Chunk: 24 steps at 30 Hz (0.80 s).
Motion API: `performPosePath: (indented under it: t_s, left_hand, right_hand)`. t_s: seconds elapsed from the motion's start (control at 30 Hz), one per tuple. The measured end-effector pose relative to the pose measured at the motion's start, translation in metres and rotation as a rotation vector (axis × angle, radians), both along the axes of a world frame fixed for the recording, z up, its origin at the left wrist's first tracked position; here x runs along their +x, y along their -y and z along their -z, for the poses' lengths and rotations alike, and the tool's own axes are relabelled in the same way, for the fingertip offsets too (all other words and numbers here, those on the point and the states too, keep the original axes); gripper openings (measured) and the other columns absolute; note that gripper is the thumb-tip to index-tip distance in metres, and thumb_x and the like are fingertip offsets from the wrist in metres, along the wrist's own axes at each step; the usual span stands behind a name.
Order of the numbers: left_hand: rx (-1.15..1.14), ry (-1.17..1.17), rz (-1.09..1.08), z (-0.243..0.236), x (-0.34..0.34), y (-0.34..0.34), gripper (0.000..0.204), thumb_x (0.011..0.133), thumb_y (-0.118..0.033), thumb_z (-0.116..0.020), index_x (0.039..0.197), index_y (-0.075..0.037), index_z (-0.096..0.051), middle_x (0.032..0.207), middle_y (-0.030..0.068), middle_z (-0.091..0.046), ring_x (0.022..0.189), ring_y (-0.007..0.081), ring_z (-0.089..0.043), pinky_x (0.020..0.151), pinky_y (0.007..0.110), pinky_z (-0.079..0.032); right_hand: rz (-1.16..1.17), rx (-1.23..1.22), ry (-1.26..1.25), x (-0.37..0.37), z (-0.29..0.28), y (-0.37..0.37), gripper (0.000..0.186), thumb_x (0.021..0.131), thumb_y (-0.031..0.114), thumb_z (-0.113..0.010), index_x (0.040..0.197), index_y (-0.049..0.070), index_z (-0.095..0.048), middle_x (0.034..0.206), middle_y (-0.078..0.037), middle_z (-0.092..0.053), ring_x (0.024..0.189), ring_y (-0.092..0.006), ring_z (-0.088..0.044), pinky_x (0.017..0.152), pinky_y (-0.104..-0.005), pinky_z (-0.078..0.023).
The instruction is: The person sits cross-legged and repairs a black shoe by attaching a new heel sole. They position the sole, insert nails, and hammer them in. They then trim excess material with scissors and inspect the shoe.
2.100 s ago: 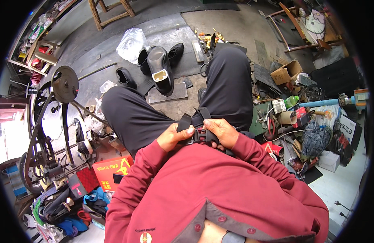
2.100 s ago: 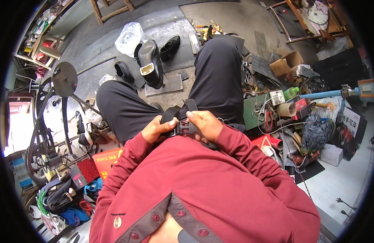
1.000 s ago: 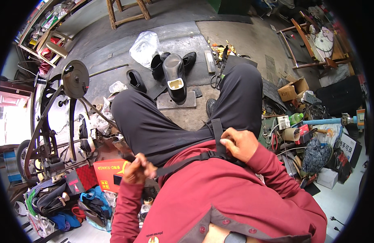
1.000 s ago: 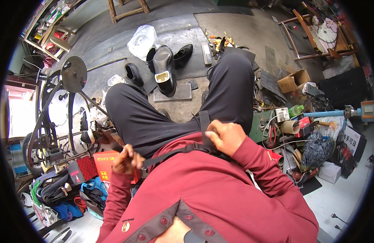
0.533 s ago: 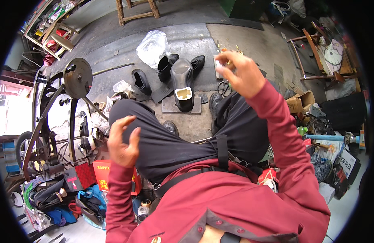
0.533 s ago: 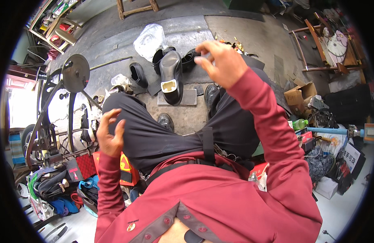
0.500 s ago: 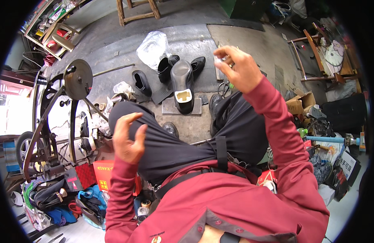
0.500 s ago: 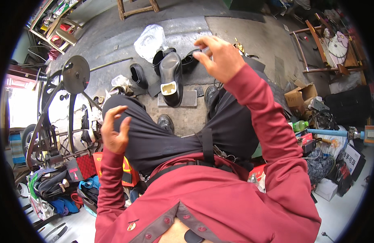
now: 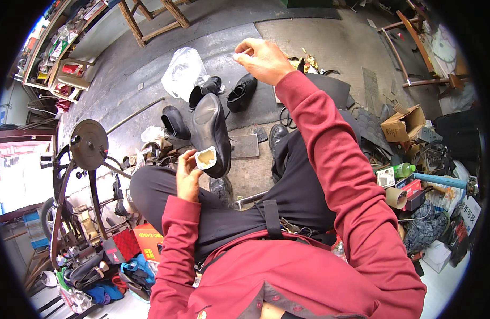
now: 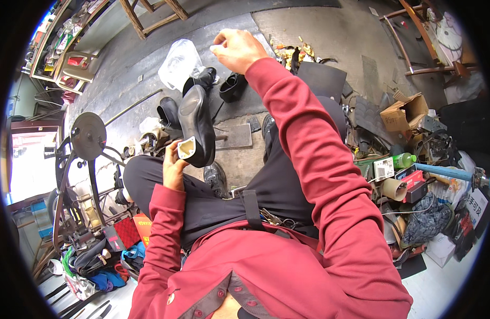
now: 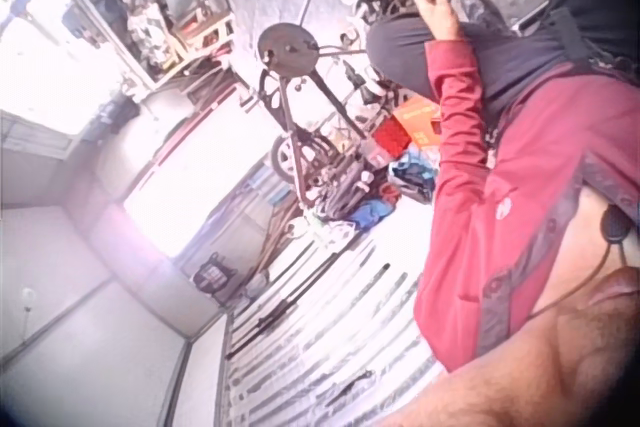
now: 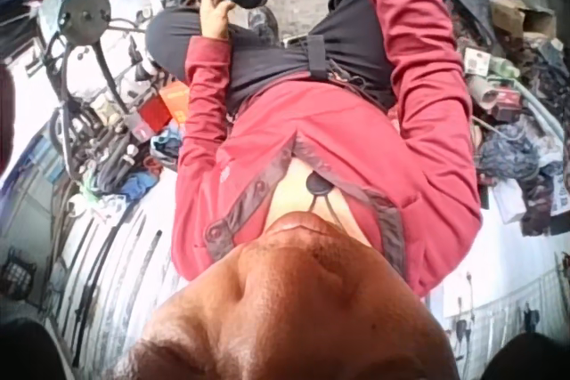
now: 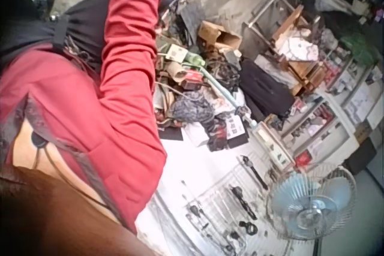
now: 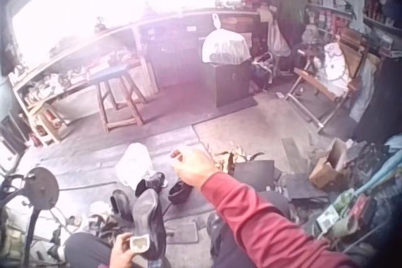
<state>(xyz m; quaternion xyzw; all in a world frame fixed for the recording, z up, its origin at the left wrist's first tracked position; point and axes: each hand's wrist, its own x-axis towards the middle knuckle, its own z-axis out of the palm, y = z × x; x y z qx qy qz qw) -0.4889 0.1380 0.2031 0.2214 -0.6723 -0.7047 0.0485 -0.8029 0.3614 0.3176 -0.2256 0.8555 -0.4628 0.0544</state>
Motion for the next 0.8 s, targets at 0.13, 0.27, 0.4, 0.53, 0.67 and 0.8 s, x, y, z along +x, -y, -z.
performPosePath:
  t_s: [0.13, 0.27, 0.4, 0.53, 0.67, 0.8]
  left_hand:
    - [-0.396, 0.03, 0.188, 0.039, -0.008, -0.012, 0.037, 0.101, 0.003, -0.057, 0.138, -0.001, -0.057, 0.128, 0.0128, -0.069, 0.119, 0.0219, -0.064, 0.105, 0.035, -0.05]
    - [-0.563, -0.021, 0.215, 0.059, -0.004, -0.023, 0.054, 0.089, 0.005, -0.075, 0.14, -0.002, -0.058, 0.129, 0.0115, -0.067, 0.119, 0.0261, -0.064, 0.106, 0.04, -0.051]
    - [-0.61, -0.024, 0.226, 0.077, -0.004, -0.033, 0.052, 0.091, -0.004, -0.075, 0.141, -0.006, -0.06, 0.14, 0.0137, -0.065, 0.131, 0.0289, -0.061, 0.113, 0.04, -0.046]
    - [-0.824, -0.11, 0.293, 0.104, -0.023, -0.023, 0.06, 0.085, -0.014, -0.086, 0.139, -0.005, -0.061, 0.13, 0.0115, -0.068, 0.12, 0.0292, -0.062, 0.105, 0.044, -0.048]
    - [-0.649, 0.027, 0.205, 0.145, -0.044, -0.03, 0.038, 0.095, -0.023, -0.08, 0.126, -0.004, -0.066, 0.109, 0.0089, -0.07, 0.101, 0.0254, -0.063, 0.092, 0.041, -0.05]
    - [-0.621, 0.048, 0.061, 0.183, -0.049, -0.037, 0.015, 0.099, -0.02, -0.077, 0.096, -0.007, -0.07, 0.077, -0.003, -0.059, 0.059, 0.0096, -0.052, 0.059, 0.027, -0.051]
  right_hand:
    - [-0.071, 0.028, -0.03, 0.013, -0.007, -0.006, 0.037, 0.095, 0.03, -0.071, 0.117, 0.0, -0.074, 0.101, -0.015, -0.079, 0.093, -0.0245, -0.075, 0.086, -0.0365, -0.057]
    - [-0.053, 0.135, -0.016, 0.014, -0.004, -0.022, 0.037, 0.095, 0.032, -0.071, 0.116, 0.003, -0.076, 0.103, -0.013, -0.079, 0.094, -0.0246, -0.076, 0.087, -0.0369, -0.058]
    - [0.013, 0.259, 0.067, 0.006, 0.018, -0.023, 0.03, 0.091, 0.032, -0.068, 0.112, 0.014, -0.081, 0.113, -0.016, -0.078, 0.108, -0.034, -0.074, 0.098, -0.0433, -0.057]
    - [-0.004, 0.288, 0.155, 0.014, 0.076, -0.01, 0.029, 0.092, 0.028, -0.072, 0.107, 0.005, -0.079, 0.109, -0.02, -0.077, 0.105, -0.0339, -0.074, 0.094, -0.0434, -0.057]
    - [0.141, 0.232, 0.319, 0.049, 0.163, -0.015, 0.026, 0.089, 0.024, -0.074, 0.103, 0.003, -0.078, 0.106, -0.02, -0.077, 0.102, -0.0363, -0.074, 0.092, -0.0453, -0.058]
    - [0.192, 0.412, 0.533, 0.095, 0.25, -0.023, 0.028, 0.088, 0.024, -0.075, 0.107, 0.003, -0.077, 0.112, -0.021, -0.076, 0.108, -0.038, -0.072, 0.096, -0.0467, -0.056]
